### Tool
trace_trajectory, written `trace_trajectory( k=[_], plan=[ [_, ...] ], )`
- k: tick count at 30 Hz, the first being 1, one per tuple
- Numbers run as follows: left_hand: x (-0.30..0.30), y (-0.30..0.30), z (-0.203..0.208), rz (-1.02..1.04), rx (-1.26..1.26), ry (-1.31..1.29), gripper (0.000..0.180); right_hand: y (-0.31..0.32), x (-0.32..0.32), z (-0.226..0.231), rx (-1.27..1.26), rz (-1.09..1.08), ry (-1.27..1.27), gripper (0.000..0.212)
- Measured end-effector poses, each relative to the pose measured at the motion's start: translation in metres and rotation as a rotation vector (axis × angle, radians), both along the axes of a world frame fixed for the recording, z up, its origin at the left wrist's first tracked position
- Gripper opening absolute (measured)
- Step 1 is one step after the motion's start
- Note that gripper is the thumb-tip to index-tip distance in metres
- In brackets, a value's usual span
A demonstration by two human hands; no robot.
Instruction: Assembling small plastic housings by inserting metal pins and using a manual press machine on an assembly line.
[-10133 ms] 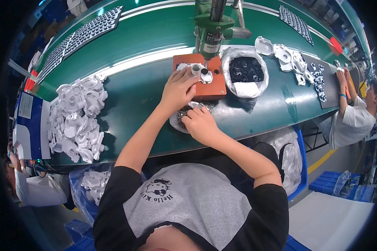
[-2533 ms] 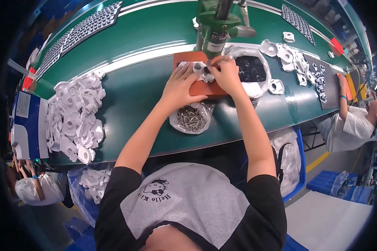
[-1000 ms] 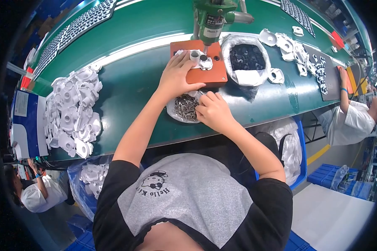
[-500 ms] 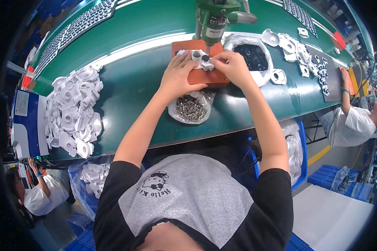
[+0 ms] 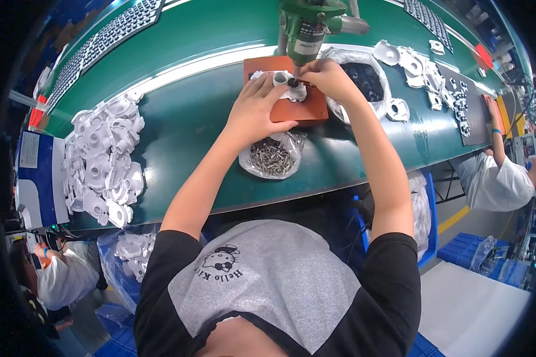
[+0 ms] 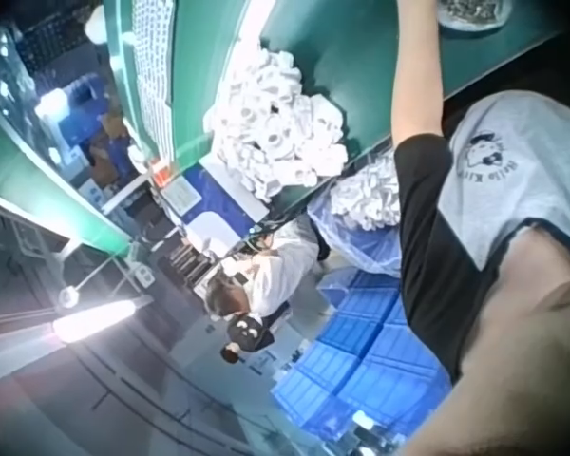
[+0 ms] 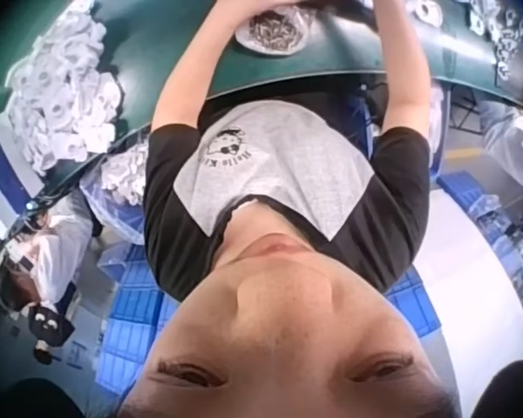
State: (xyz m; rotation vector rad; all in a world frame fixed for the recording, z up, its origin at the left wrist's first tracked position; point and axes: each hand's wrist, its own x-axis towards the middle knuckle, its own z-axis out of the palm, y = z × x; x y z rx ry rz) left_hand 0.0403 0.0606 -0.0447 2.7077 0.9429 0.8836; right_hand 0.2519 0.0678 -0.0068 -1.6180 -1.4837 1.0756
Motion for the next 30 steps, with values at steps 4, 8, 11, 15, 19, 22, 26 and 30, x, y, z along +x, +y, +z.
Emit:
trace_trajectory(
  k=[4,8,11,15,19,22,26,30],
  plan=[
    [0.006,-0.003,0.003,0.007,-0.003,0.012,0.071,0.001,0.004,-0.004,0.045,-0.011,0.072,0.019],
    [0.009,-0.004,0.006,0.049,0.032,0.065,0.073,-0.004,-0.008,0.0,0.092,-0.015,-0.096,0.023],
    [0.014,-0.005,0.008,0.073,0.041,0.111,0.073,-0.004,-0.004,-0.002,0.063,0.01,-0.167,0.025],
    [0.011,-0.002,0.01,0.068,0.048,0.133,0.073,0.0,0.003,-0.002,0.096,0.077,-0.124,0.02],
    [0.006,-0.002,0.011,0.039,0.022,0.072,0.072,0.037,0.054,0.011,0.042,-0.104,0.444,0.011],
    [0.003,-0.001,0.013,0.001,-0.003,0.032,0.077,0.056,0.05,0.118,0.278,-0.415,0.321,0.014],
    [0.0,0.002,0.005,-0.007,-0.003,-0.001,0.094,0.083,0.049,0.169,0.527,-0.355,0.321,0.013],
    [0.0,-0.001,0.01,0.054,-0.162,-0.017,0.085,0.079,0.035,0.219,0.849,-0.363,0.265,0.014]
  ],
)
